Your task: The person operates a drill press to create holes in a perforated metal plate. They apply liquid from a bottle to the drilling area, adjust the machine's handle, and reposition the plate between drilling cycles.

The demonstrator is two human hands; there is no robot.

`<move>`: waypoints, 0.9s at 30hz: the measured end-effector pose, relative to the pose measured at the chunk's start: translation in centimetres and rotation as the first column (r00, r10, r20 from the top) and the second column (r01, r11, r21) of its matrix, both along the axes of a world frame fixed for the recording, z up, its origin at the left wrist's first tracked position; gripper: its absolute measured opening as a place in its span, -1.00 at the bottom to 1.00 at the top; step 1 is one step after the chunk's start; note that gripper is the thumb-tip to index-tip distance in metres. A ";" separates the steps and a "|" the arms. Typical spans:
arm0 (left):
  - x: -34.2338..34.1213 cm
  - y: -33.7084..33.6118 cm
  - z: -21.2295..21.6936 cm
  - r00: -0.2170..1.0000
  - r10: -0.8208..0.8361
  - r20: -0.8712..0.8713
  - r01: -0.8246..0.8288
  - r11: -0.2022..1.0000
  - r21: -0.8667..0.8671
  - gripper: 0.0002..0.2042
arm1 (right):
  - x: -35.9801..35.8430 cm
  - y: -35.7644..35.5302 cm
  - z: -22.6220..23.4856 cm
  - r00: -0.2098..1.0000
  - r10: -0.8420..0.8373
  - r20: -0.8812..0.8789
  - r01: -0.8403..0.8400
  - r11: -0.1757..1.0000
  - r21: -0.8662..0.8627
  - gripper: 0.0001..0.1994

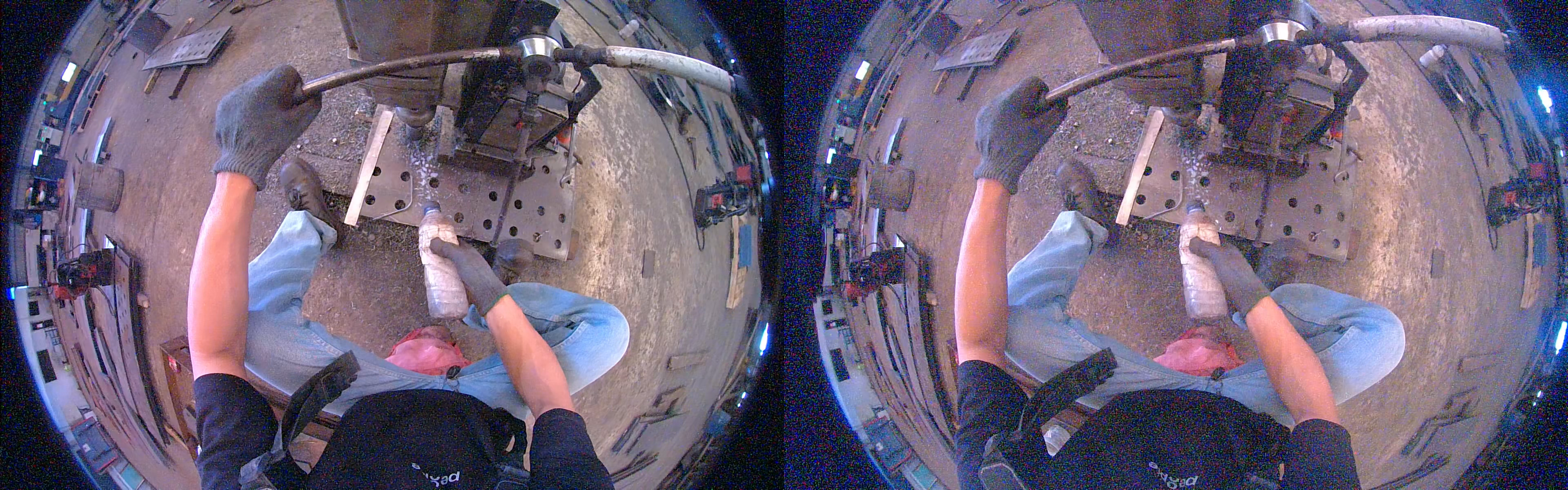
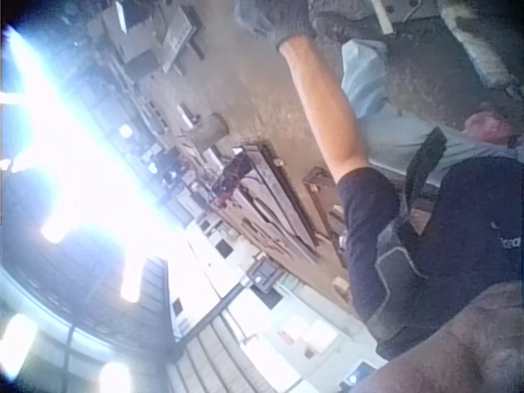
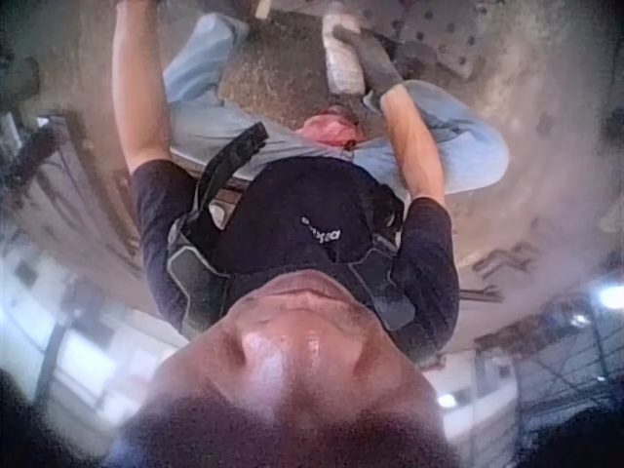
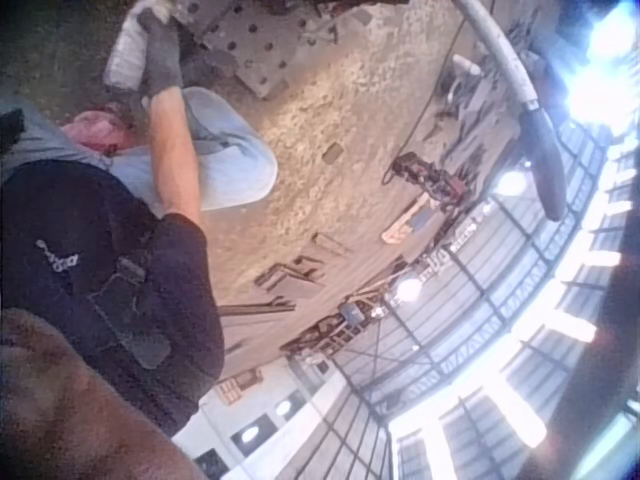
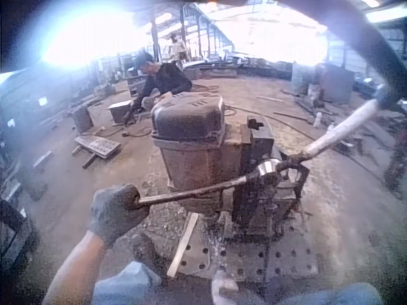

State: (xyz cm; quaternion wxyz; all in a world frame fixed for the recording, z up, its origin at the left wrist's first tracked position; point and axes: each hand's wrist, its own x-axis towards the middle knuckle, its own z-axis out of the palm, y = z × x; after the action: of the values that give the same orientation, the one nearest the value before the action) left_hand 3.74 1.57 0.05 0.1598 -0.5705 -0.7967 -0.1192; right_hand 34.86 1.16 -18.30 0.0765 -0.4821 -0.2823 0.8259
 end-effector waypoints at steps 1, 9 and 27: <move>0.0 0.0 0.0 1.000 0.004 -0.006 -0.004 1.000 -0.004 -0.67 | 0.1 0.0 -0.1 1.000 0.008 0.003 -0.008 1.000 0.005 -0.69; 0.0 0.1 0.0 1.000 0.015 -0.012 -0.016 1.000 -0.016 -0.67 | -0.1 0.3 0.3 0.999 0.038 -0.017 -0.038 0.999 0.032 -0.69; 0.0 0.1 -0.2 1.000 0.016 -0.010 -0.016 1.000 0.004 -0.70 | 0.0 0.2 0.9 0.998 0.043 -0.043 -0.043 0.999 0.005 -0.65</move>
State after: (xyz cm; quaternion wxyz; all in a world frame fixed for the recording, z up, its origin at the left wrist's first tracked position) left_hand 3.76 1.72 -0.11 0.1658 -0.5643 -0.8003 -0.1165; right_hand 34.90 1.36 -17.38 0.0656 -0.4579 -0.2925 0.8369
